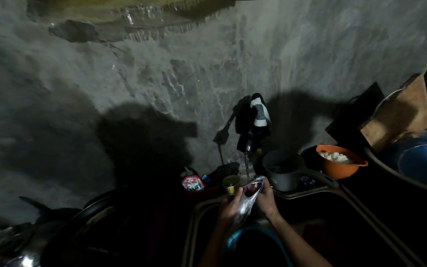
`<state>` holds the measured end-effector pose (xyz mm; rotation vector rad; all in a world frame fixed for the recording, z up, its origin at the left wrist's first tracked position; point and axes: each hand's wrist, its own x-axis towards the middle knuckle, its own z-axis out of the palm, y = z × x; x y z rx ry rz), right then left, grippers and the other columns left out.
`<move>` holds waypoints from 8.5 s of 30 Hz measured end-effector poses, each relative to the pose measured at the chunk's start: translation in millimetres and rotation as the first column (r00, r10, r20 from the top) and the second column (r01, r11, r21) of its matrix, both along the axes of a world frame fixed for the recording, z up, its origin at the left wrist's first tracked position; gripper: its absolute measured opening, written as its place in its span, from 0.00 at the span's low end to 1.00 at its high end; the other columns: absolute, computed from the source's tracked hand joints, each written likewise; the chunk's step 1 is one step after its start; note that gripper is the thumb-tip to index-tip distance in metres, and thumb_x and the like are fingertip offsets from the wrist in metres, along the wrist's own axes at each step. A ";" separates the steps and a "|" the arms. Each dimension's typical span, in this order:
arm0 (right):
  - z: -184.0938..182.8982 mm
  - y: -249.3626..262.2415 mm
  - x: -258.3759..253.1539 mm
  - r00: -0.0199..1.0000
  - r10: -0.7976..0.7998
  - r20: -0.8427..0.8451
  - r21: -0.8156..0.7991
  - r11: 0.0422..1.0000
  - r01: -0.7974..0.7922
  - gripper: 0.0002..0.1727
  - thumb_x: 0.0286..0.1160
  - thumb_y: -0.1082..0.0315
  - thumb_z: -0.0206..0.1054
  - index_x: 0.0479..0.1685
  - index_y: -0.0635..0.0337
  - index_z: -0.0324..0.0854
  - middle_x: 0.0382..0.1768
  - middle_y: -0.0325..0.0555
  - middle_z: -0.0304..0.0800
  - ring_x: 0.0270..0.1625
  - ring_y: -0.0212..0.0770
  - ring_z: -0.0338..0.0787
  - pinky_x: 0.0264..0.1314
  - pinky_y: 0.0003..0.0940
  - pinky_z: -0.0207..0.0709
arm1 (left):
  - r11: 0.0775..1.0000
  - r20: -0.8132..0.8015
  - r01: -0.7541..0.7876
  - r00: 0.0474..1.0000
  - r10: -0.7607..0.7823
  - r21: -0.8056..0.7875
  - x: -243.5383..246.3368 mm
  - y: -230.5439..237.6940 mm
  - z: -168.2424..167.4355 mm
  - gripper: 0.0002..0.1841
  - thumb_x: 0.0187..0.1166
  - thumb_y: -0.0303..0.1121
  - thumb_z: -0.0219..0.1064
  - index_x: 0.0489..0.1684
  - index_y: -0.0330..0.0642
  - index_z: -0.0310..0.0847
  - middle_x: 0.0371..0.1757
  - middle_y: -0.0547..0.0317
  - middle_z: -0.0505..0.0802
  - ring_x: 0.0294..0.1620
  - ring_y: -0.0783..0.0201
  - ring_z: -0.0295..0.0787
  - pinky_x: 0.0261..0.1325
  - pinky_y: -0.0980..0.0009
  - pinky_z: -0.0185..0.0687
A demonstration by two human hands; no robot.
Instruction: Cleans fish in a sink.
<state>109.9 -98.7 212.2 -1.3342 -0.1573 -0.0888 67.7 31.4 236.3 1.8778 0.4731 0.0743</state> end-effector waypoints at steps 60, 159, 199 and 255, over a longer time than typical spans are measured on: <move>91.6 -57.0 44.9 0.668 0.682 -0.299 -0.788 0.219 -0.576 0.18 0.83 0.70 0.67 0.67 0.69 0.82 0.62 0.58 0.88 0.63 0.43 0.87 0.73 0.40 0.75 | 0.898 0.058 0.382 0.924 -0.379 -0.218 -0.5 24.1 -11.9 0.25 0.94 0.47 0.48 0.74 0.39 0.77 0.69 0.53 0.87 0.68 0.69 0.83 0.74 0.68 0.76; 111.9 -23.2 53.6 0.792 0.576 -0.201 -0.975 -0.038 -0.219 0.21 0.88 0.56 0.62 0.57 0.68 0.86 0.56 0.66 0.89 0.64 0.63 0.86 0.72 0.62 0.73 | 0.976 0.021 0.127 0.991 -0.133 0.175 13.2 16.3 3.9 0.30 0.81 0.60 0.63 0.55 0.39 0.89 0.54 0.44 0.92 0.60 0.51 0.88 0.68 0.48 0.78; 111.8 -12.5 50.5 0.740 0.657 -0.141 -0.981 0.009 -0.194 0.16 0.87 0.64 0.63 0.54 0.70 0.88 0.53 0.67 0.90 0.63 0.64 0.87 0.74 0.61 0.71 | 0.986 0.109 0.121 0.985 -0.134 0.115 -0.2 9.3 6.0 0.26 0.86 0.56 0.61 0.59 0.40 0.87 0.55 0.50 0.92 0.59 0.60 0.88 0.68 0.56 0.79; 115.0 -25.1 39.2 0.639 0.682 -0.356 -0.828 0.087 -0.555 0.14 0.88 0.77 0.54 0.61 0.78 0.78 0.57 0.64 0.83 0.57 0.47 0.82 0.67 0.40 0.72 | 0.955 0.020 0.244 0.968 -0.251 0.169 3.3 7.5 10.1 0.31 0.93 0.55 0.47 0.70 0.37 0.81 0.69 0.42 0.87 0.74 0.52 0.80 0.79 0.50 0.69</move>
